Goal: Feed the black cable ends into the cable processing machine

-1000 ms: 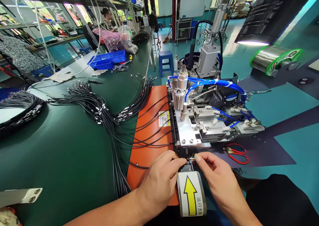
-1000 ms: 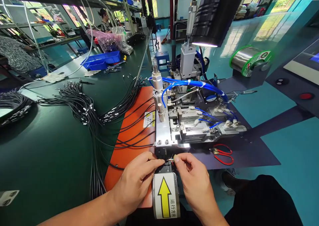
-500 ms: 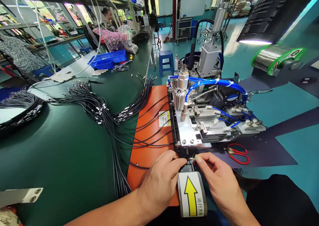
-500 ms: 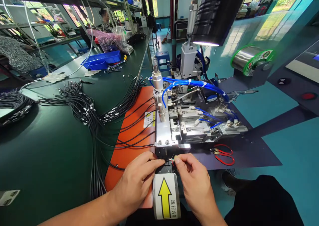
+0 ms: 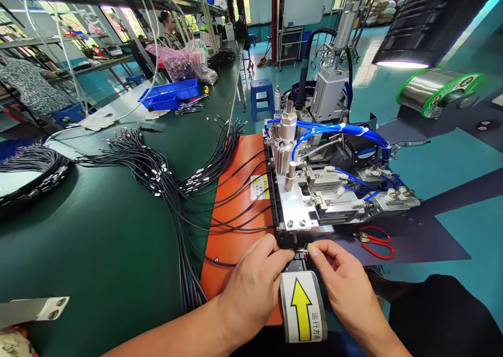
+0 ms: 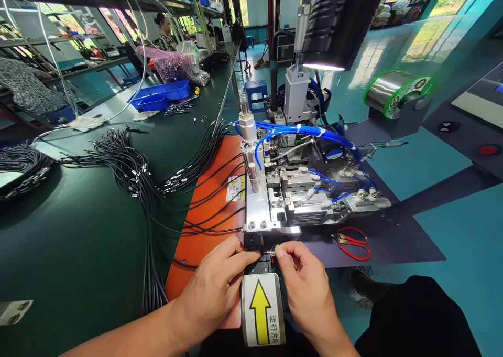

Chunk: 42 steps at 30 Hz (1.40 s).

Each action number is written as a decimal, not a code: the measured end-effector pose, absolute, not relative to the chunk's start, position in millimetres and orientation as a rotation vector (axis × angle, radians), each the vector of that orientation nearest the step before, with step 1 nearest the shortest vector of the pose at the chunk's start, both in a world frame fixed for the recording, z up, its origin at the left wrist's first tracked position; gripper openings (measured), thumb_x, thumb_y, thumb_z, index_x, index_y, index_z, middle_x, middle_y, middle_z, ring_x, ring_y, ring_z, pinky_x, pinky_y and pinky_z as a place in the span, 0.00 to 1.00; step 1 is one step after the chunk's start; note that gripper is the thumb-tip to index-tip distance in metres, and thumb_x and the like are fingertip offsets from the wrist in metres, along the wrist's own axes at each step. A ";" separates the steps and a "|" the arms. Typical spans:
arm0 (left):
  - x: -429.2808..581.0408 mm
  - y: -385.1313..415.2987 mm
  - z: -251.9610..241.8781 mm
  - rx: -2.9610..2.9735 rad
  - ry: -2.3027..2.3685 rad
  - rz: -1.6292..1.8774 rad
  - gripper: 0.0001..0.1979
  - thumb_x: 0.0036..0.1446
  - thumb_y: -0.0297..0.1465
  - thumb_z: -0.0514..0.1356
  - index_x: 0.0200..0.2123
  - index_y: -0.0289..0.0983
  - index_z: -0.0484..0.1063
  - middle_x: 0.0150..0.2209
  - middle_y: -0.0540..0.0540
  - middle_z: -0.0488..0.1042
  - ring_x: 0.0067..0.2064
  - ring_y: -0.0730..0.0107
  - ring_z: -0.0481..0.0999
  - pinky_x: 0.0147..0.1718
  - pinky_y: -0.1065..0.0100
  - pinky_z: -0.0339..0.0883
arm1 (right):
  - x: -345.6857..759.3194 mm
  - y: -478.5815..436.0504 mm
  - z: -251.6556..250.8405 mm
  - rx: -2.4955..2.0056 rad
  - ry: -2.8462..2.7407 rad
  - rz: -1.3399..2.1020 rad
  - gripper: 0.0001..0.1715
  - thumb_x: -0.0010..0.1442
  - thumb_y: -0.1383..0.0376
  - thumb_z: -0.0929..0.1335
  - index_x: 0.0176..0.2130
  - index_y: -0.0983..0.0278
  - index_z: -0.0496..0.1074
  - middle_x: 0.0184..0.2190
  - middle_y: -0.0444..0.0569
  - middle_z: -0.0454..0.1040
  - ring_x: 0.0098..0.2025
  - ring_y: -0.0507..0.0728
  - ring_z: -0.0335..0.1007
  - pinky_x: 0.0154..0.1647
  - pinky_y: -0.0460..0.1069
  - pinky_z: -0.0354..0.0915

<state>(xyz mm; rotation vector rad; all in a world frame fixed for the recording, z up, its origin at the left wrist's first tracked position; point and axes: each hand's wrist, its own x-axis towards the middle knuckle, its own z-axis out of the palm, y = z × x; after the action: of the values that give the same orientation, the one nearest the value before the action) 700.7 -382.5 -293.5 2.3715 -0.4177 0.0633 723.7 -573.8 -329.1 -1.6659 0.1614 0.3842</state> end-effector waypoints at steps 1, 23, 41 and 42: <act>700.7 -382.7 -293.7 2.367 -0.421 0.064 0.13 0.65 0.22 0.56 0.47 0.38 0.78 0.38 0.43 0.71 0.40 0.63 0.72 0.39 0.63 0.73 | 723.5 -573.2 -329.6 -1.678 0.157 0.376 0.26 0.62 0.43 0.69 0.40 0.63 0.76 0.31 0.47 0.75 0.32 0.56 0.67 0.32 0.48 0.64; 703.0 -378.4 -302.8 2.317 -0.535 0.131 0.14 0.64 0.20 0.55 0.47 0.36 0.77 0.37 0.44 0.70 0.38 0.64 0.71 0.37 0.65 0.70 | 715.3 -574.0 -310.9 -1.388 0.328 0.613 0.23 0.56 0.48 0.76 0.36 0.66 0.81 0.24 0.43 0.71 0.24 0.49 0.56 0.23 0.45 0.53; 703.3 -377.6 -306.6 2.306 -0.565 0.160 0.14 0.66 0.21 0.53 0.47 0.35 0.76 0.36 0.43 0.70 0.37 0.63 0.70 0.35 0.64 0.70 | 713.7 -577.3 -310.1 -2.142 -0.058 0.184 0.18 0.68 0.50 0.64 0.35 0.59 0.74 0.31 0.45 0.76 0.30 0.55 0.72 0.31 0.47 0.66; 703.0 -377.6 -306.6 2.304 -0.565 0.160 0.13 0.66 0.21 0.53 0.47 0.35 0.76 0.36 0.43 0.70 0.37 0.63 0.70 0.35 0.64 0.70 | 713.8 -577.6 -311.2 -2.134 -0.063 0.182 0.17 0.68 0.50 0.65 0.36 0.59 0.74 0.31 0.45 0.76 0.30 0.55 0.72 0.31 0.47 0.67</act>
<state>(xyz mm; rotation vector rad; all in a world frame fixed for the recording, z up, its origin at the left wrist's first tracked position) 703.0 -377.6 -306.6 2.3037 -0.5646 0.1603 713.8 -577.6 -311.2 -2.1338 -0.0635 0.1823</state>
